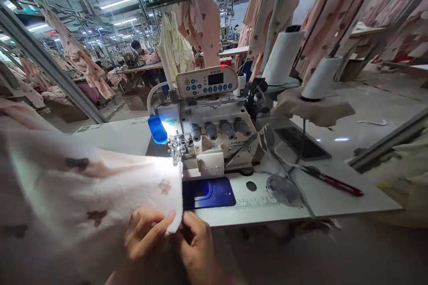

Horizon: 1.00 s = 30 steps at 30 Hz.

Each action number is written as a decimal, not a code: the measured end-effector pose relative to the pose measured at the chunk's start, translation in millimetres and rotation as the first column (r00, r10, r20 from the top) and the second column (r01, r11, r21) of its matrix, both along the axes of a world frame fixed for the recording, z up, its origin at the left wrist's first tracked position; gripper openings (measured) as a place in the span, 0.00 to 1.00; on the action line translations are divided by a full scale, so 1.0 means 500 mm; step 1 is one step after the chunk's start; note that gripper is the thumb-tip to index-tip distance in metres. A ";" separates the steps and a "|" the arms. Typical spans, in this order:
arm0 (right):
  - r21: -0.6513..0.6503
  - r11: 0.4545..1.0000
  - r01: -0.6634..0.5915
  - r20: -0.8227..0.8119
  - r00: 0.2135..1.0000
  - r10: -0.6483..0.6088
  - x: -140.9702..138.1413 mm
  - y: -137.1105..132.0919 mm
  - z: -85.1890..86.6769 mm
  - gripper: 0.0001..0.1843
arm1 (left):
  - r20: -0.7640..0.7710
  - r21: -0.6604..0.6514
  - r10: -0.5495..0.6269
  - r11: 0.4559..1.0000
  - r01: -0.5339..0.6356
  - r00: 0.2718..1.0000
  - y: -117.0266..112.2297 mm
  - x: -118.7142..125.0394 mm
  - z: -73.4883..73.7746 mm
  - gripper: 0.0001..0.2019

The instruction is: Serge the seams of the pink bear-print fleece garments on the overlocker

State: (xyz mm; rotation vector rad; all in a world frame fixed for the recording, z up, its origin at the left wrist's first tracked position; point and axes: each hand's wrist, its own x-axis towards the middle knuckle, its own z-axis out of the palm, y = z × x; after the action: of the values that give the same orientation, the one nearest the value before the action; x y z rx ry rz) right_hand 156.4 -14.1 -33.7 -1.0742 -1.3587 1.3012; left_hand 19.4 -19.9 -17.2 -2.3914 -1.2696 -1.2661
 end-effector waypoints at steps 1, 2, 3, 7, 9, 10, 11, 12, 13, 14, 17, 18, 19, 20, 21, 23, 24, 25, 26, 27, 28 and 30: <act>0.037 0.999 0.017 0.037 0.999 -0.018 0.004 -0.010 -0.003 0.17 | 0.003 0.003 -0.007 1.000 0.007 1.000 -0.006 0.000 0.001 0.14; 0.071 0.997 0.017 0.079 0.997 -0.023 0.008 -0.017 -0.005 0.16 | 0.016 -0.001 -0.019 1.000 0.019 1.000 -0.011 0.000 0.002 0.13; 0.097 0.995 0.007 0.122 0.992 -0.019 0.012 -0.022 -0.006 0.15 | 0.049 -0.001 -0.029 1.000 0.029 0.998 -0.016 -0.001 0.004 0.12; 0.127 0.992 0.007 0.194 0.981 -0.032 0.025 -0.028 0.002 0.14 | 0.150 0.011 -0.049 0.999 0.047 0.987 -0.028 0.000 0.014 0.07; 0.063 0.998 0.014 0.146 0.989 -0.023 0.026 -0.030 0.010 0.14 | 0.106 0.010 -0.056 0.998 0.055 0.993 -0.030 0.002 0.018 0.08; 0.013 1.000 0.008 0.099 0.995 -0.010 0.026 -0.030 0.014 0.15 | 0.067 0.014 -0.061 0.998 0.060 0.996 -0.030 0.003 0.019 0.08; -0.034 0.999 -0.003 0.045 0.999 0.005 0.027 -0.031 0.017 0.16 | 0.031 0.039 -0.061 0.997 0.060 0.998 -0.030 0.003 0.019 0.08; -0.070 0.997 -0.020 -0.006 1.000 0.019 0.029 -0.032 0.020 0.17 | -0.005 0.073 -0.053 0.996 0.053 0.999 -0.029 0.002 0.018 0.09; -0.081 0.996 -0.041 -0.044 0.998 0.037 0.032 -0.032 0.022 0.19 | -0.033 0.111 -0.035 0.993 0.038 0.999 -0.029 0.001 0.017 0.09; -0.056 0.996 -0.067 -0.059 0.996 0.064 0.037 -0.032 0.024 0.21 | -0.058 0.143 -0.013 0.990 0.021 0.998 -0.028 -0.001 0.015 0.09; 0.184 0.980 -0.079 0.129 0.990 0.056 0.060 -0.026 0.025 0.19 | -0.148 0.143 0.020 0.990 0.001 0.989 -0.027 -0.006 0.014 0.10; 0.293 0.955 -0.046 0.224 0.974 -0.021 0.068 -0.023 0.024 0.15 | -0.186 0.117 0.007 0.993 0.015 0.982 -0.026 -0.007 0.014 0.10; 0.395 0.919 -0.010 0.296 0.948 -0.117 0.074 -0.019 0.023 0.12 | -0.219 0.099 -0.013 0.994 0.036 0.976 -0.025 -0.006 0.015 0.10; 0.475 0.880 0.020 0.337 0.919 -0.203 0.080 -0.016 0.022 0.11 | -0.238 0.093 -0.035 0.994 0.058 0.971 -0.022 -0.003 0.016 0.10; 0.533 0.845 0.037 0.351 0.899 -0.261 0.083 -0.013 0.021 0.11 | -0.240 0.102 -0.057 0.991 0.083 0.969 -0.019 0.000 0.016 0.09; 0.594 0.805 -0.004 0.357 0.897 -0.259 0.084 -0.008 0.020 0.11 | -0.191 0.148 -0.089 0.982 0.118 0.978 -0.011 0.007 0.016 0.07; 0.612 0.790 -0.041 0.366 0.900 -0.237 0.083 -0.006 0.021 0.12 | -0.162 0.170 -0.090 0.978 0.118 0.983 -0.006 0.009 0.015 0.06; 0.637 0.767 -0.069 0.376 0.897 -0.231 0.082 -0.004 0.021 0.12 | -0.150 0.174 -0.081 0.979 0.107 0.985 0.000 0.009 0.014 0.06; 0.665 0.742 -0.088 0.380 0.894 -0.235 0.080 -0.003 0.022 0.11 | -0.156 0.166 -0.063 0.982 0.089 0.986 0.005 0.008 0.011 0.07; 0.690 0.717 -0.096 0.382 0.891 -0.247 0.078 -0.001 0.022 0.10 | -0.176 0.154 -0.037 0.986 0.065 0.984 0.010 0.004 0.009 0.08; 0.710 0.698 -0.096 0.381 0.885 -0.266 0.076 0.001 0.022 0.10 | -0.206 0.145 -0.013 0.988 0.043 0.978 0.015 -0.001 0.005 0.10; 0.733 0.675 -0.076 0.380 0.870 -0.314 0.073 0.006 0.020 0.11 | -0.264 0.149 0.013 0.989 0.027 0.965 0.023 -0.011 -0.001 0.13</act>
State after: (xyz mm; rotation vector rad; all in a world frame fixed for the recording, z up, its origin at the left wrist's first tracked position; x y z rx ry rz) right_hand 192.7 -11.3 -23.6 -0.8949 -1.9090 0.2641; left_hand 14.0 -8.2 -17.6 -2.3611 -1.0493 -0.9651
